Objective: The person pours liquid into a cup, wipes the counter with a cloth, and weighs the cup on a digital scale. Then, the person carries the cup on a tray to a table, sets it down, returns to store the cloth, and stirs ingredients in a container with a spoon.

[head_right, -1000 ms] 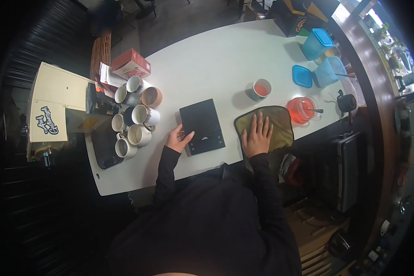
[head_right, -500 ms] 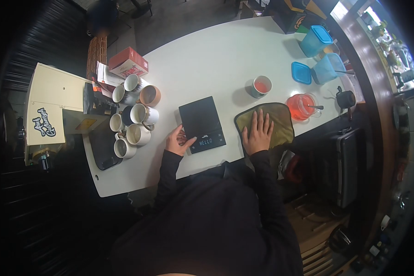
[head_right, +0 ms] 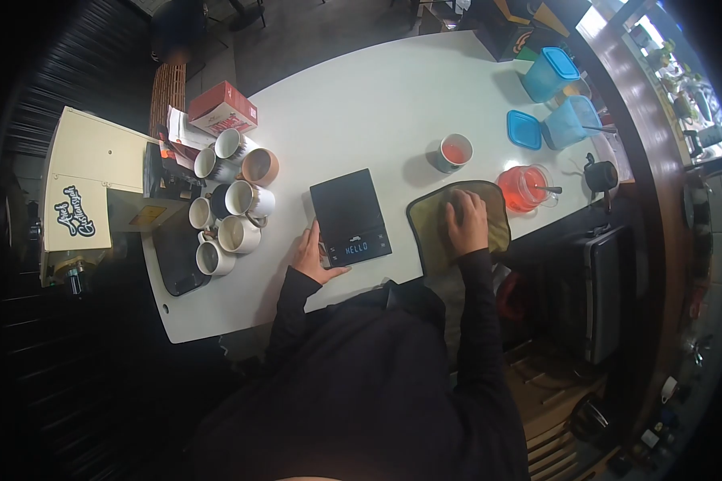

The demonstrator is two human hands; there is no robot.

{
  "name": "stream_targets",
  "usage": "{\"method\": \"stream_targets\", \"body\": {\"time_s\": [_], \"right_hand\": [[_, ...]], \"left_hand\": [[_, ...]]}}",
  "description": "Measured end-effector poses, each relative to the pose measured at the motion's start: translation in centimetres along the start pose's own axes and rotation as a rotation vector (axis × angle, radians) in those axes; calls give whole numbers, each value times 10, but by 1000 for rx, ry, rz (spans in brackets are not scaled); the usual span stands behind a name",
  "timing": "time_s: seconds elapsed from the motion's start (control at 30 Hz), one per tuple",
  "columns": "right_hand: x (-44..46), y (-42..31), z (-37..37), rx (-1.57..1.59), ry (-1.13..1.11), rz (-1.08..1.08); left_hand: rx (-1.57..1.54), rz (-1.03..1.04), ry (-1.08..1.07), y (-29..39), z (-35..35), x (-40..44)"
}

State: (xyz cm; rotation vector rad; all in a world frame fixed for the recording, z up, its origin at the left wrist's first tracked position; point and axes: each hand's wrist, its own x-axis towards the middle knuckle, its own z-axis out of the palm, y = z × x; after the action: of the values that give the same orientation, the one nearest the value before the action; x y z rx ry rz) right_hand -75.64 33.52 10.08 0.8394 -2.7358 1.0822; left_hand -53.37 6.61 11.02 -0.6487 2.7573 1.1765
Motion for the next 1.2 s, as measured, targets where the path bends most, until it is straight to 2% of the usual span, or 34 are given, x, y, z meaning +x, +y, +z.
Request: {"method": "stream_targets", "body": {"time_s": [0.27, 0.37, 0.43, 0.47, 0.53, 0.73, 0.9, 1.07, 1.2], "right_hand": [[8, 3, -4, 79, -11, 28], [17, 14, 3, 178, 52, 110], [26, 21, 7, 288, 154, 278], [31, 25, 9, 285, 157, 279], [45, 25, 10, 126, 221, 149], [75, -2, 6, 326, 75, 233], [86, 9, 25, 270, 191, 145], [74, -34, 18, 240, 147, 55], [57, -77, 20, 387, -82, 51]], "left_hand": [[-57, 17, 100, -8, 10, -3], [-79, 21, 116, -5, 11, -4], [-156, 34, 169, -7, 14, -5], [-158, 37, 167, -10, 17, -5], [-171, 112, 232, -14, 21, -5], [-208, 110, 215, -14, 17, -2], [-204, 101, 192, -13, 15, -2], [-203, 100, 195, -14, 17, -1], [-199, 83, 192, -12, 16, -1]]}}
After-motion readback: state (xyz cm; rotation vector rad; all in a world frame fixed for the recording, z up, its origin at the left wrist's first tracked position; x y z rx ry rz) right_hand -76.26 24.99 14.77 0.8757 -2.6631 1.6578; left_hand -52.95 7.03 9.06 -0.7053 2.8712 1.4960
